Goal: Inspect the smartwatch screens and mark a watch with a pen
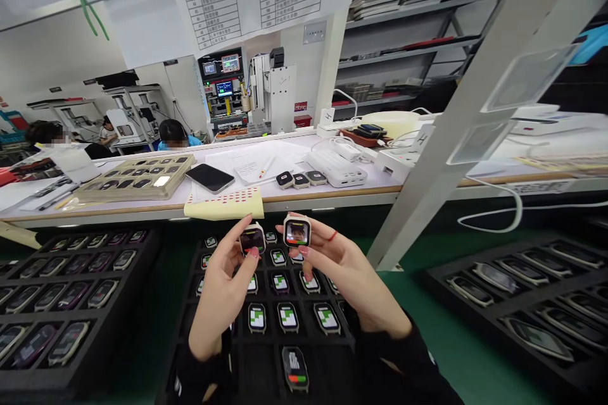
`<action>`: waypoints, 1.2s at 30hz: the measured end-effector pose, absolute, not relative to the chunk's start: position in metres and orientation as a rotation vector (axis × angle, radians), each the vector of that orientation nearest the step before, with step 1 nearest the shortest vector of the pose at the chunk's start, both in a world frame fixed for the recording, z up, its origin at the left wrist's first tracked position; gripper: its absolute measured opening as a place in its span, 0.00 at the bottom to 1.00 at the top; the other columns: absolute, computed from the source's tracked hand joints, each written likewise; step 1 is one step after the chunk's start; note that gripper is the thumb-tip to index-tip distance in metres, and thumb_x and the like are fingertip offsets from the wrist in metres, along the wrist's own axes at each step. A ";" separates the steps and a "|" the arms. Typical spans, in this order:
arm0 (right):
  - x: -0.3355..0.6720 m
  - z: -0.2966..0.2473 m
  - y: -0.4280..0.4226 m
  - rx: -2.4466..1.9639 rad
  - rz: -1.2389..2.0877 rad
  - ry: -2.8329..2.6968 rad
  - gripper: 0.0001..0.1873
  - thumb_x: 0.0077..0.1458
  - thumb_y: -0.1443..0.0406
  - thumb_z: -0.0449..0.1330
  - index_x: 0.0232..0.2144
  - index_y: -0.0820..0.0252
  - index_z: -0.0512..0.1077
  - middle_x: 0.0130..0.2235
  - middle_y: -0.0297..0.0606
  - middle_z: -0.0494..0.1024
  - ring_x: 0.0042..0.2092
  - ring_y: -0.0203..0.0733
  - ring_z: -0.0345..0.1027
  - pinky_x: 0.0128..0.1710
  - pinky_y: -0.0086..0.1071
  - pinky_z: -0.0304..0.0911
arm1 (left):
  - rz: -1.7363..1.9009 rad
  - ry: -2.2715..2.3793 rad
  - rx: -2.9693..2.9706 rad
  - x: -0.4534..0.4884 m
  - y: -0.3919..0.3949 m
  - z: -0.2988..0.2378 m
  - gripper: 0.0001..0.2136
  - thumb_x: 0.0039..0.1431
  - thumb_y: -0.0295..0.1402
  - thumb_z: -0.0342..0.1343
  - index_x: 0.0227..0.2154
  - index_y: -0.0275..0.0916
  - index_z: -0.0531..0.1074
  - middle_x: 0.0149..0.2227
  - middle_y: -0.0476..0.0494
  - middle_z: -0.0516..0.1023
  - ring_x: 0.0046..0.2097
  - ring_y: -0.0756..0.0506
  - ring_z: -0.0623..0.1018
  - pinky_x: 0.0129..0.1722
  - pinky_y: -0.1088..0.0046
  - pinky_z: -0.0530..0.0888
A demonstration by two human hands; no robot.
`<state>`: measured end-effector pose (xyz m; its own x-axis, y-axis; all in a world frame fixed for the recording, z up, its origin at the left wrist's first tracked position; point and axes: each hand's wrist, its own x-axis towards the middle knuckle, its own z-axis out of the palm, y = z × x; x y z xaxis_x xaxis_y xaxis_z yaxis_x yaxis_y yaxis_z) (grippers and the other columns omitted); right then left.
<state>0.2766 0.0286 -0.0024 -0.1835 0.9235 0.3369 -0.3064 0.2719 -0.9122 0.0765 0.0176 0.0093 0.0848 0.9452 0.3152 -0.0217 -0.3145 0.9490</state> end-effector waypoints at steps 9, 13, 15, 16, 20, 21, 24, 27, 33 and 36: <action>0.277 -0.006 0.029 -0.633 1.248 -1.317 0.24 0.66 0.58 0.67 0.61 0.56 0.70 0.56 0.49 0.75 0.39 0.43 0.71 0.25 0.26 0.67 | 1.387 0.919 1.464 0.076 0.020 0.006 0.22 0.65 0.37 0.59 0.61 0.50 0.69 0.56 0.44 0.76 0.52 0.44 0.75 0.51 0.71 0.74; 0.278 -0.006 0.028 -0.681 1.255 -1.319 0.25 0.65 0.57 0.67 0.61 0.56 0.70 0.57 0.49 0.73 0.37 0.44 0.71 0.25 0.30 0.69 | 1.381 0.957 1.471 0.077 0.019 0.006 0.24 0.64 0.36 0.60 0.63 0.48 0.68 0.53 0.43 0.77 0.49 0.44 0.76 0.47 0.71 0.75; 0.278 -0.005 0.028 -0.707 1.255 -1.306 0.24 0.64 0.57 0.67 0.60 0.55 0.72 0.58 0.49 0.73 0.35 0.43 0.70 0.26 0.31 0.68 | 1.376 0.980 1.468 0.077 0.019 0.007 0.25 0.64 0.36 0.60 0.63 0.47 0.67 0.51 0.43 0.78 0.48 0.44 0.77 0.46 0.71 0.75; 0.278 -0.005 0.028 -0.713 1.254 -1.297 0.24 0.64 0.56 0.67 0.59 0.55 0.73 0.58 0.48 0.73 0.34 0.42 0.70 0.25 0.31 0.68 | 1.375 0.987 1.464 0.078 0.018 0.007 0.25 0.64 0.36 0.60 0.63 0.47 0.67 0.50 0.43 0.78 0.47 0.44 0.77 0.46 0.71 0.75; 0.278 -0.005 0.028 -0.711 1.247 -1.269 0.23 0.62 0.55 0.69 0.57 0.53 0.75 0.55 0.48 0.76 0.29 0.39 0.67 0.24 0.31 0.67 | 1.383 1.009 1.444 0.079 0.019 0.008 0.27 0.62 0.36 0.61 0.64 0.47 0.66 0.49 0.42 0.78 0.46 0.44 0.77 0.44 0.71 0.76; 0.278 -0.006 0.028 -0.714 1.247 -1.267 0.23 0.62 0.55 0.70 0.57 0.52 0.75 0.54 0.47 0.76 0.28 0.38 0.66 0.25 0.31 0.67 | 1.387 1.021 1.443 0.079 0.019 0.008 0.27 0.62 0.37 0.62 0.64 0.47 0.66 0.49 0.42 0.78 0.46 0.44 0.77 0.43 0.71 0.76; 0.279 -0.008 0.028 -0.720 1.259 -1.261 0.23 0.62 0.54 0.70 0.57 0.50 0.75 0.54 0.45 0.76 0.28 0.36 0.65 0.26 0.29 0.67 | 1.406 1.048 1.445 0.079 0.019 0.007 0.29 0.61 0.37 0.63 0.65 0.47 0.64 0.52 0.41 0.77 0.47 0.43 0.78 0.42 0.71 0.77; 0.279 -0.008 0.026 -0.730 1.268 -1.237 0.22 0.63 0.52 0.69 0.56 0.50 0.76 0.54 0.45 0.76 0.29 0.37 0.66 0.26 0.29 0.66 | 1.416 1.053 1.450 0.079 0.019 0.007 0.30 0.60 0.35 0.63 0.65 0.48 0.63 0.52 0.41 0.76 0.48 0.43 0.78 0.42 0.72 0.77; 0.276 -0.008 0.028 -0.740 1.218 -1.255 0.23 0.62 0.51 0.69 0.53 0.56 0.75 0.51 0.50 0.77 0.31 0.42 0.68 0.21 0.28 0.66 | 1.390 1.076 1.463 0.079 0.018 0.008 0.30 0.61 0.34 0.63 0.65 0.49 0.63 0.52 0.42 0.76 0.49 0.43 0.77 0.42 0.73 0.76; 0.275 -0.008 0.028 -0.726 1.184 -1.300 0.27 0.59 0.53 0.71 0.56 0.56 0.72 0.52 0.51 0.77 0.33 0.45 0.70 0.22 0.30 0.68 | 1.381 1.091 1.470 0.079 0.017 0.009 0.30 0.61 0.34 0.63 0.65 0.49 0.63 0.52 0.42 0.76 0.48 0.44 0.77 0.40 0.74 0.76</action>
